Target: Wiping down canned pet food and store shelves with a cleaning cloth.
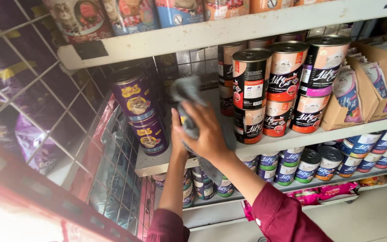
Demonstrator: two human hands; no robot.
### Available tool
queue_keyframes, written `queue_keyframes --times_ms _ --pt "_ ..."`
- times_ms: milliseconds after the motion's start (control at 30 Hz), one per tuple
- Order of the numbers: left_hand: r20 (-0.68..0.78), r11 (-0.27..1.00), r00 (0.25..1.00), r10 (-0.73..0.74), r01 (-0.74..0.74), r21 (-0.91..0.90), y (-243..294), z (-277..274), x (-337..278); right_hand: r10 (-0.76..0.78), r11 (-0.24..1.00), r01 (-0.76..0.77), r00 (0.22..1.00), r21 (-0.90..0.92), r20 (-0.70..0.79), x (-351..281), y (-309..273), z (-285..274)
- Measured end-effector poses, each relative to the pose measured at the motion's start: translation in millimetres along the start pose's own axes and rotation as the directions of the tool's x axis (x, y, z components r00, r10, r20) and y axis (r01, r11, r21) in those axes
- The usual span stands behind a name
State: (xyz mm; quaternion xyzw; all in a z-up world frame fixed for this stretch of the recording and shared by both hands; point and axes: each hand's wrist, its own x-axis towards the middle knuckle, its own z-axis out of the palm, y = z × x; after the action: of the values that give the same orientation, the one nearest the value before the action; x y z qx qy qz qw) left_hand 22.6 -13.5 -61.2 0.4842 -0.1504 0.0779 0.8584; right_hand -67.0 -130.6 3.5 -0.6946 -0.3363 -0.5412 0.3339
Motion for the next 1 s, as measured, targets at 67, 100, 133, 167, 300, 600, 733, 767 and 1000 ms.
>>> queue_keyframes --times_ms 67,100,133,167,300,600,733,767,1000 --pt "-0.118 0.999 0.993 -0.021 0.025 0.038 9 6 -9 0.175 0.977 -0.172 0.985 0.124 -0.008 -13 3 3" --pt "-0.221 0.996 0.975 -0.033 0.049 0.070 14 12 -10 0.338 0.915 -0.327 0.941 0.236 -0.004 -17 7 3" --pt "-0.219 0.996 0.975 -0.031 0.047 0.069 16 8 -9 0.335 0.916 -0.324 0.942 0.236 -0.005 -15 10 -1" --pt "-0.222 1.000 0.975 0.019 -0.021 -0.004 15 7 -8 0.515 0.778 -0.569 0.821 0.267 0.248 -14 13 -7" --pt "-0.230 0.997 0.970 0.081 -0.074 0.038 20 9 -8 0.603 0.653 -0.750 0.601 0.108 0.524 -8 33 -15" --pt "-0.228 0.880 0.970 0.085 0.034 0.475 -8 -18 6 0.678 0.667 -0.745 0.622 0.029 0.392 -17 84 28" --pt "0.076 0.466 0.820 0.567 -0.396 0.791 -6 -1 -19 0.685 0.686 -0.727 0.643 -0.005 0.343 -24 134 72" --pt "0.036 0.502 0.833 0.552 -0.366 0.784 3 7 -25 0.694 0.685 -0.726 0.624 -0.064 0.358 -12 131 75" --pt "-0.072 0.583 0.923 0.379 -0.178 0.793 14 8 -28 0.758 0.612 -0.757 0.478 -0.229 0.444 18 163 136"
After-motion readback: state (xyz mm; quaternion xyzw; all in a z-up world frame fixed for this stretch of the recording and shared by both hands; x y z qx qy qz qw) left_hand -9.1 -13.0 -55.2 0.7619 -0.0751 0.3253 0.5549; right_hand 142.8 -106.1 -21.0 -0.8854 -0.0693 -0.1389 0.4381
